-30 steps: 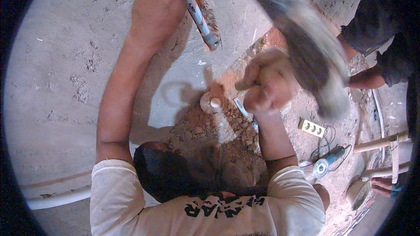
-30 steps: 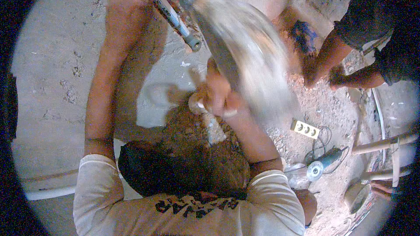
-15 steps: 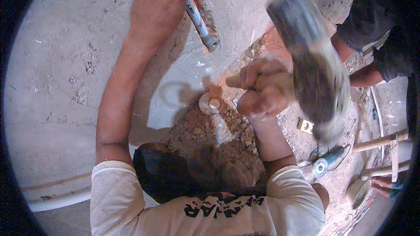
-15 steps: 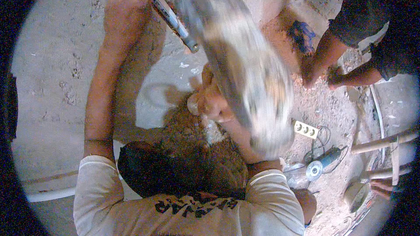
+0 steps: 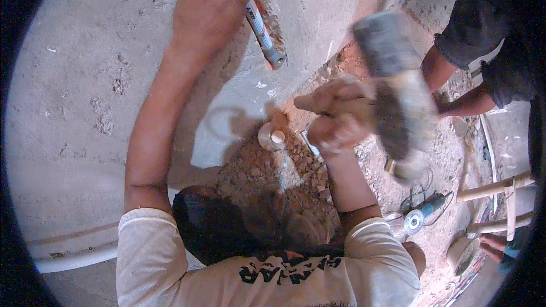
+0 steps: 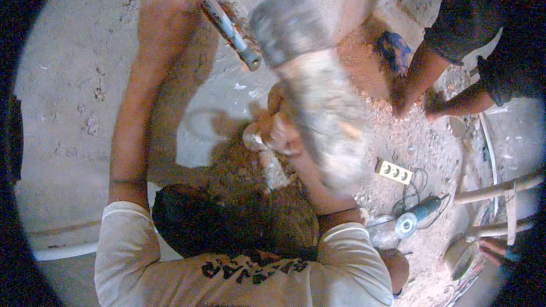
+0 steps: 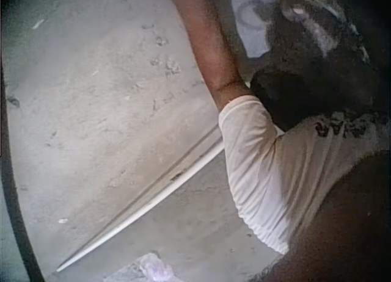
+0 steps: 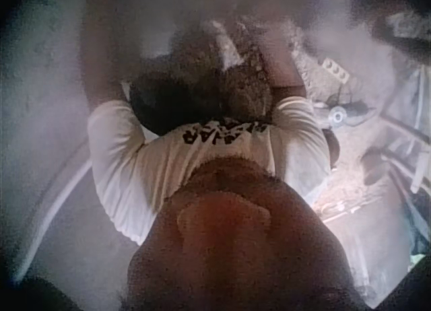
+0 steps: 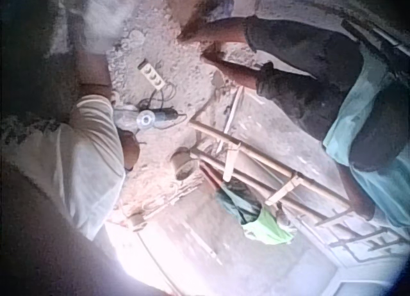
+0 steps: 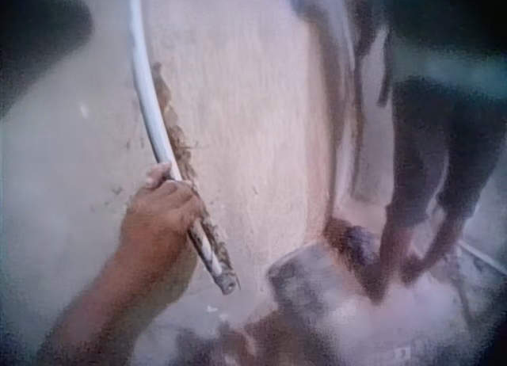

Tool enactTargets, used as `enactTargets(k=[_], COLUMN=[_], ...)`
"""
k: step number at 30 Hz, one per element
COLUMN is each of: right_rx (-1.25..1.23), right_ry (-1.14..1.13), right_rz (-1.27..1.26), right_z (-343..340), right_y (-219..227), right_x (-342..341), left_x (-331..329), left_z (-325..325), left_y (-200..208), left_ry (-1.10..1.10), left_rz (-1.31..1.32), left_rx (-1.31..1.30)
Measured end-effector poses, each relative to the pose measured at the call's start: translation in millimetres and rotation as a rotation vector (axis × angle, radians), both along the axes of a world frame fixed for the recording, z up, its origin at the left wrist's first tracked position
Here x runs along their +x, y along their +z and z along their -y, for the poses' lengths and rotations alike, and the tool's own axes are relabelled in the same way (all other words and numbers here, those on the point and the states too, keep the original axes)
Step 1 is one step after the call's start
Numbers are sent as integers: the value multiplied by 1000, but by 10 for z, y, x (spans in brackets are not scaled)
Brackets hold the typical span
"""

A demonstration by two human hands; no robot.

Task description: The person installs pipes by hammering them into a wall groove and connecting sections by hand.

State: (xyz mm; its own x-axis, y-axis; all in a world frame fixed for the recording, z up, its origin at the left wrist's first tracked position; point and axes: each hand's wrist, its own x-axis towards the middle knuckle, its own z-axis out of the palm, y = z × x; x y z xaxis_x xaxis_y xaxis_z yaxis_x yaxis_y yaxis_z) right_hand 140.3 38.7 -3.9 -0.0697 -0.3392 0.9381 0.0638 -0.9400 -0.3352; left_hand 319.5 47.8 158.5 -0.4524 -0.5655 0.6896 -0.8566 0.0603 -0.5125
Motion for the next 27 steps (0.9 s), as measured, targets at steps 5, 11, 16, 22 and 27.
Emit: enactTargets(k=[5, 11, 16, 22, 27], right_rx=[588, 245, 493, 354, 184], right_ry=[38, 83, 16, 34, 36], right_rz=[-424, -134, -428, -236, -175], right_z=[147, -66, 144, -2, -41], right_y=[-180, 248, -347, 154, 149], right_x=[236, -146, 309, -1, 53], left_x=[-48, -30, -16, -9, -94], left_z=[39, -31, 50, 1, -42], left_y=[21, -24, -46, -86, 11], left_ry=[0, -1, -51, -14, 3], left_rz=[-25, -22, -28, -43, -30], left_rx=[20, 10, -19, -34, 18])
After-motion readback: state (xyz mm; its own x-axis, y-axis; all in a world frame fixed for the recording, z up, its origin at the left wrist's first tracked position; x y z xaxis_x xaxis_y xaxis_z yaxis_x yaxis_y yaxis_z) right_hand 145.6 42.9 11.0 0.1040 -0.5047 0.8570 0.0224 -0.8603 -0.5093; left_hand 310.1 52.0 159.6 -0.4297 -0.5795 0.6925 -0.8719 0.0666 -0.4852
